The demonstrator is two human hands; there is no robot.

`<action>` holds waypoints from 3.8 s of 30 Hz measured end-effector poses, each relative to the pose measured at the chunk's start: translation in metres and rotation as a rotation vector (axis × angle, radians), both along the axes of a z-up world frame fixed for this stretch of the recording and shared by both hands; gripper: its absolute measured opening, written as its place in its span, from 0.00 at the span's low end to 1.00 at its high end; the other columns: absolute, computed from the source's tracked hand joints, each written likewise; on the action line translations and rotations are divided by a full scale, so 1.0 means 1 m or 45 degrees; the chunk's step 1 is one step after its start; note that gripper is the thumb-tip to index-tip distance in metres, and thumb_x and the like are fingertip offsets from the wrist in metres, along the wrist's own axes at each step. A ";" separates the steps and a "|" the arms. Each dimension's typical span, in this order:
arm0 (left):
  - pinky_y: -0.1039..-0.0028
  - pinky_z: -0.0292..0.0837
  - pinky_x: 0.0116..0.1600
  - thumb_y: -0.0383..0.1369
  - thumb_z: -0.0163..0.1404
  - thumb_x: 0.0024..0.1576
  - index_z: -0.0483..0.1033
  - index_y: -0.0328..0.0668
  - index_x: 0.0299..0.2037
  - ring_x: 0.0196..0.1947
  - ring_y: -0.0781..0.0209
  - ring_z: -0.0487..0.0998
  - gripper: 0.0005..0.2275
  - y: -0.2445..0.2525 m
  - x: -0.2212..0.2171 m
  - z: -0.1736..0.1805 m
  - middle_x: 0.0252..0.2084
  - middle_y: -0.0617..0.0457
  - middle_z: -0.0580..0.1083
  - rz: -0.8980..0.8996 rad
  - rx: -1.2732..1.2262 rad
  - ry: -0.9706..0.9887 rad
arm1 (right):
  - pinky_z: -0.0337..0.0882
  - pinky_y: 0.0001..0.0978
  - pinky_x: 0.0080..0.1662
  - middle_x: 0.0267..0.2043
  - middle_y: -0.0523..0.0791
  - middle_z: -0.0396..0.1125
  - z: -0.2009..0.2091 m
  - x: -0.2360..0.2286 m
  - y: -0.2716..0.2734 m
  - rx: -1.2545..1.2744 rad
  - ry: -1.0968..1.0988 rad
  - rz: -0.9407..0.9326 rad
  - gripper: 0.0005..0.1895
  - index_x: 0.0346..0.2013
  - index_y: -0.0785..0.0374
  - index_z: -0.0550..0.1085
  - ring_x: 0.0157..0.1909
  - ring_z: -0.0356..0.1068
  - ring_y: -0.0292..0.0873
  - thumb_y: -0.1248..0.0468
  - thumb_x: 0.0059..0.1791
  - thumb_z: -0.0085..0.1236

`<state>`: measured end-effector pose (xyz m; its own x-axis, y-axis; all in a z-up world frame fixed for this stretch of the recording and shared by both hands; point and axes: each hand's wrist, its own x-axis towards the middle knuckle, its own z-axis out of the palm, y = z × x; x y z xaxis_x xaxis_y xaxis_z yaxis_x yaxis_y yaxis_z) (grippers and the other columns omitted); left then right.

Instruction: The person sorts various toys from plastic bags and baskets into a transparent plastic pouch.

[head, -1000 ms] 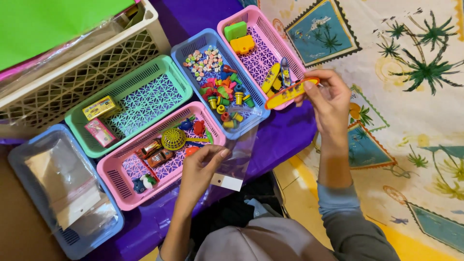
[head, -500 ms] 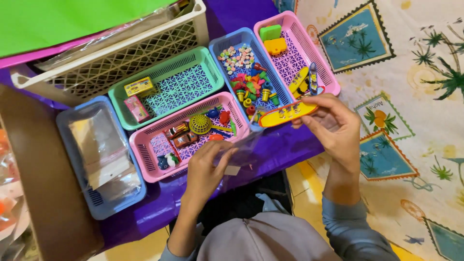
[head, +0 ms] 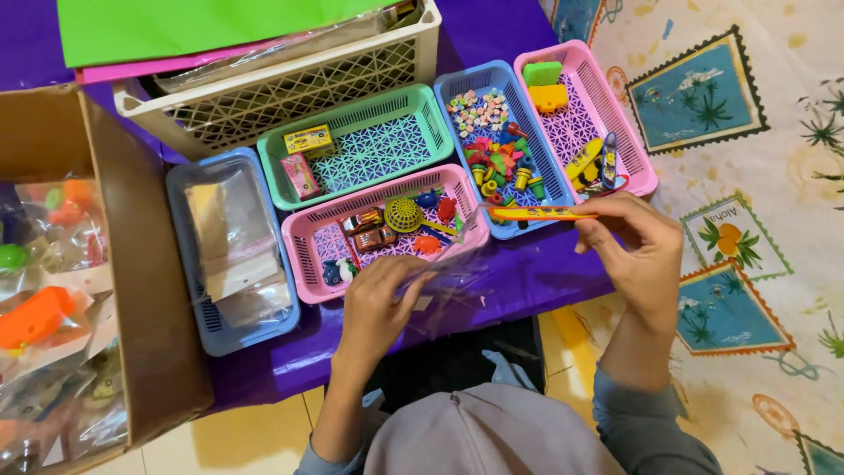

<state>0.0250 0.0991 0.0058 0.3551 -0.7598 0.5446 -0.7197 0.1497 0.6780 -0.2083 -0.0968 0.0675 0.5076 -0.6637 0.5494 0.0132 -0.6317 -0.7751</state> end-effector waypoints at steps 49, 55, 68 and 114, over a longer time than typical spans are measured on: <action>0.70 0.76 0.39 0.28 0.60 0.54 0.80 0.50 0.35 0.34 0.57 0.81 0.04 0.054 0.011 0.012 0.33 0.59 0.79 0.108 0.065 -0.346 | 0.71 0.38 0.40 0.29 0.48 0.71 0.031 0.045 0.051 -0.221 0.267 0.423 0.07 0.40 0.62 0.80 0.29 0.68 0.48 0.70 0.54 0.55; 0.71 0.77 0.39 0.29 0.61 0.53 0.80 0.51 0.36 0.34 0.59 0.81 0.05 0.063 0.017 0.018 0.33 0.60 0.79 0.145 0.107 -0.350 | 0.72 0.40 0.42 0.31 0.50 0.71 0.028 0.049 0.057 -0.145 0.275 0.542 0.06 0.40 0.63 0.79 0.31 0.70 0.49 0.70 0.54 0.53; 0.68 0.77 0.43 0.24 0.58 0.55 0.82 0.50 0.41 0.38 0.53 0.83 0.08 0.092 0.017 0.032 0.35 0.56 0.81 0.100 0.099 -0.053 | 0.70 0.38 0.37 0.31 0.48 0.73 0.042 0.068 0.087 -0.184 0.390 0.526 0.06 0.41 0.61 0.80 0.29 0.69 0.50 0.69 0.53 0.56; 0.57 0.76 0.49 0.28 0.58 0.57 0.80 0.40 0.50 0.44 0.40 0.82 0.12 0.089 0.001 0.010 0.43 0.41 0.81 -0.317 0.164 0.600 | 0.75 0.47 0.46 0.40 0.49 0.77 0.015 0.074 0.104 -0.102 0.325 0.850 0.05 0.39 0.61 0.80 0.42 0.78 0.55 0.68 0.49 0.61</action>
<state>0.0258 0.1879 0.0159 0.3388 -0.9022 0.2670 -0.2868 0.1712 0.9426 -0.1345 0.0070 0.0824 0.9101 -0.1294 0.3937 0.2412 -0.6072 -0.7571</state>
